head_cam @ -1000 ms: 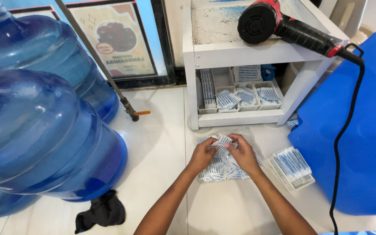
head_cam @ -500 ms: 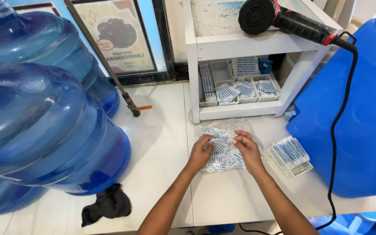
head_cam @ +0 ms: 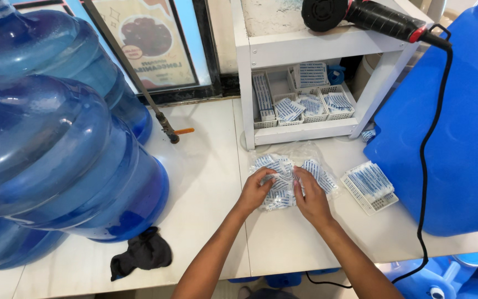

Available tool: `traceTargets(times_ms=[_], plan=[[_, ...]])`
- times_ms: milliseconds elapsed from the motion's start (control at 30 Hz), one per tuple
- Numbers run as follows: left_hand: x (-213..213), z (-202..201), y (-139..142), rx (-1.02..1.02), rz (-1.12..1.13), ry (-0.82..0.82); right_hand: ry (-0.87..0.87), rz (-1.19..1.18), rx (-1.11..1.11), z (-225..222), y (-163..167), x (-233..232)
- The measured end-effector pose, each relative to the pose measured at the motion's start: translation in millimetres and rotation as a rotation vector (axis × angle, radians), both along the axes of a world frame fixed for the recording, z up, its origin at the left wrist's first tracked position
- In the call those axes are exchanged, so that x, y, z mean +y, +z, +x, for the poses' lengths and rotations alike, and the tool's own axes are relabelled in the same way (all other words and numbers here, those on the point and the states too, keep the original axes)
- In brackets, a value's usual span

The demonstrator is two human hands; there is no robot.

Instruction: The person repeatedly picks up small white packets from a pile on a white countertop, separates them, and places them into a white plastic basket. The person continues this process throughout the clip.

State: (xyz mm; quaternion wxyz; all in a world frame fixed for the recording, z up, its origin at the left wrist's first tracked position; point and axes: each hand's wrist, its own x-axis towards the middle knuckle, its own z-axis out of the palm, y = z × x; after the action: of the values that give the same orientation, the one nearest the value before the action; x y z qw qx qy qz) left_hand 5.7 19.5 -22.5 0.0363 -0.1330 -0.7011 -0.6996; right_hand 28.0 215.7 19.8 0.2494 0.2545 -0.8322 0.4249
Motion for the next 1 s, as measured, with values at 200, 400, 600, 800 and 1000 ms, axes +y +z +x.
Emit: traceTargets(times_ms=[200, 400, 600, 800, 1000], plan=[[-3.1, 1.5, 5.4, 0.078, -0.19, -0.005, -0.017, 0.016, -0.239, 0.4, -1.6, 6.0], [6.4, 8.5, -2.4, -0.062, 0.046, 0.015, 0.003, -0.292, -0.428, -12.8, -48.4, 5.7], [19.4, 11.3, -5.4, 0.014, -0.085, 0.12, -0.005, -0.305, -0.315, -8.0, -62.2, 2.0], [23.8, 14.7, -2.8, -0.039, 0.043, 0.121, -0.006, -0.191, -0.266, 7.4, -48.4, -6.1], [25.9, 23.6, 3.1, 0.034, 0.049, 0.162, -0.06, -0.216, -0.266, -1.5, -60.6, -18.8]])
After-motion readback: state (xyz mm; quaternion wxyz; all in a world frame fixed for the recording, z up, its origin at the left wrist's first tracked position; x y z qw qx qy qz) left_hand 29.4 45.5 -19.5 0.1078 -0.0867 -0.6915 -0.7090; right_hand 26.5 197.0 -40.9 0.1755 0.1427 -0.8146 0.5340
